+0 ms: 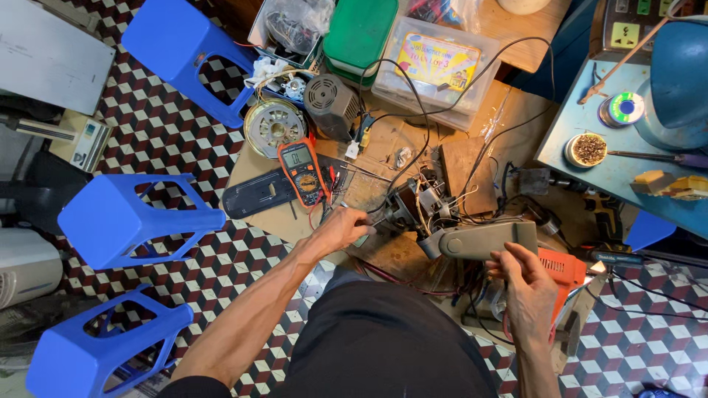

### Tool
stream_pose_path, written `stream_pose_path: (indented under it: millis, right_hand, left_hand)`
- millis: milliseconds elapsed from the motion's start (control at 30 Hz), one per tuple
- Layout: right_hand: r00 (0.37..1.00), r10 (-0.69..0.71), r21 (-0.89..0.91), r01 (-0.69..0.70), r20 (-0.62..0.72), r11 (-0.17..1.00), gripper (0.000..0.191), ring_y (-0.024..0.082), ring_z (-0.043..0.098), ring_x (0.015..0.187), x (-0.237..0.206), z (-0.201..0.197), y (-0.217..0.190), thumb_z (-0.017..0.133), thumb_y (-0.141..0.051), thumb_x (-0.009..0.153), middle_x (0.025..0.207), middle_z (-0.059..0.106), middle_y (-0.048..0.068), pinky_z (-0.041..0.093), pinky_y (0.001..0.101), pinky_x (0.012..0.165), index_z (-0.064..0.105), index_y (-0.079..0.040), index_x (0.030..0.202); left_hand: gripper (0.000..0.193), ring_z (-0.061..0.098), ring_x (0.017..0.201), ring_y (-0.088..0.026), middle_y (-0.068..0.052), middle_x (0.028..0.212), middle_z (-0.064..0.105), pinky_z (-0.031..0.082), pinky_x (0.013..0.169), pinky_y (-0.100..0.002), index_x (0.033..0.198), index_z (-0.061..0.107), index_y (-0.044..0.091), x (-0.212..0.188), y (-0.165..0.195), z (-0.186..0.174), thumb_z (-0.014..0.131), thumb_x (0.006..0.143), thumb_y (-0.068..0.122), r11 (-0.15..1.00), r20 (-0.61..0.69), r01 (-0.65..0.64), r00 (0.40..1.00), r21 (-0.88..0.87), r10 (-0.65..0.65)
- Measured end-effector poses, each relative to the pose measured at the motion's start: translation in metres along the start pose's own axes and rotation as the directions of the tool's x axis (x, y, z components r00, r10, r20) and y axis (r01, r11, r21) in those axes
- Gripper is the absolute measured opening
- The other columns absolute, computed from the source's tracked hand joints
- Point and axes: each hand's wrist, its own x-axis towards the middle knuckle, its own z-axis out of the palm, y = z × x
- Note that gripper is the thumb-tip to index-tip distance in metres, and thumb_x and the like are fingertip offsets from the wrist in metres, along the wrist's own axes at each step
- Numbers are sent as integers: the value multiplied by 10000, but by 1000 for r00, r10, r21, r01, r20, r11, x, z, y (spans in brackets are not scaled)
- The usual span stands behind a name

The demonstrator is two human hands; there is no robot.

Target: The person works on a disassembled handheld power tool, likely a heat gun, at a cluttered workbench. They connect and disconnect a power cord, use a multimeter to test components, and manipulate internal wires and parts with pliers and a screwdriver.

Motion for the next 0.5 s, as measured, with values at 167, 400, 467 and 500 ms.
stream_pose_path:
  millis: [167, 400, 467, 500]
  right_hand:
    - [994, 104, -69, -103, 16, 992, 354, 211, 727, 925, -10, 2, 29, 599, -153, 1013, 1082, 742, 182, 583, 297, 819, 630, 61, 1293]
    - [963, 229, -127, -212, 141, 969, 352, 209, 729, 913, -5, 22, 48, 619, -165, 979, 1067, 747, 174, 599, 311, 793, 660, 36, 1264]
    - [955, 250, -133, -231, 156, 964, 349, 204, 728, 912, -2, 23, 49, 621, -172, 978, 1062, 749, 167, 599, 306, 792, 665, 35, 1256]
    - [952, 263, -123, -245, 158, 962, 348, 203, 727, 912, -1, 22, 50, 623, -173, 978, 1058, 748, 164, 597, 304, 790, 667, 36, 1252]
  left_hand:
    - [340, 706, 635, -290, -169, 747, 725, 540, 585, -420, 888, 694, -7, 0, 5, 11, 877, 706, 213, 988, -99, 137, 985, -67, -144]
    - [239, 689, 670, -374, -237, 745, 685, 517, 644, -466, 989, 717, 35, -9, 12, 13, 741, 882, 246, 990, -52, 92, 995, 103, -87]
    - [237, 686, 663, -390, -252, 736, 667, 511, 646, -478, 1038, 716, 47, -11, 10, 12, 668, 947, 260, 987, 32, 131, 990, 98, -134]
    - [244, 685, 665, -393, -250, 736, 664, 511, 639, -481, 1033, 712, 43, -11, 8, 10, 641, 961, 265, 989, 62, 124, 990, 86, -130]
